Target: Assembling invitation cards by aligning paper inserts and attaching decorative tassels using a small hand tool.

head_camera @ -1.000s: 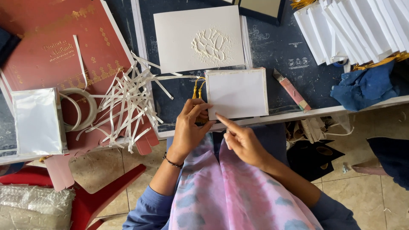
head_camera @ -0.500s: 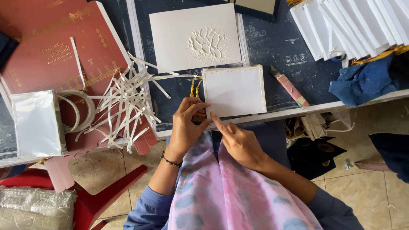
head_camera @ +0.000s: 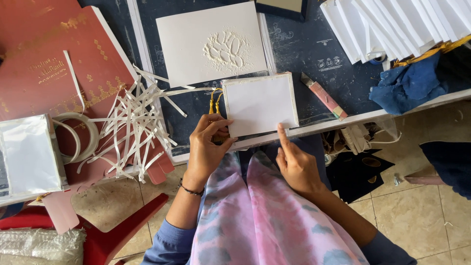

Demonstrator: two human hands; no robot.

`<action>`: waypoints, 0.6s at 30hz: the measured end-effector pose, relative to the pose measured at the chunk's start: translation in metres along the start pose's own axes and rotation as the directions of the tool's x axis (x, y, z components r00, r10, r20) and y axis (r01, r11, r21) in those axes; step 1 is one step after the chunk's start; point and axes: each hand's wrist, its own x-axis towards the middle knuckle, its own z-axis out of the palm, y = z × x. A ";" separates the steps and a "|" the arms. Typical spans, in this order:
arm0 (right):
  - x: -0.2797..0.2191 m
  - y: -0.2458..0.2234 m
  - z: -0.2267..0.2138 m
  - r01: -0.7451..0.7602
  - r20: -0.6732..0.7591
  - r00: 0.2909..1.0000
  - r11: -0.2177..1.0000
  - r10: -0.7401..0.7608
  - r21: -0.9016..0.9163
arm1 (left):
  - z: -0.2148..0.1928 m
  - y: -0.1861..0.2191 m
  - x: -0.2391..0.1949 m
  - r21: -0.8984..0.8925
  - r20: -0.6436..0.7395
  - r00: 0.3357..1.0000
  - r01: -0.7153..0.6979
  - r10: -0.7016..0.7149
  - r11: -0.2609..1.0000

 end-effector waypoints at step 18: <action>0.113 0.014 -0.070 -0.041 -0.001 0.999 0.998 0.041 0.049 | 0.004 0.001 0.000 0.006 -0.033 0.999 0.008 -0.007 1.000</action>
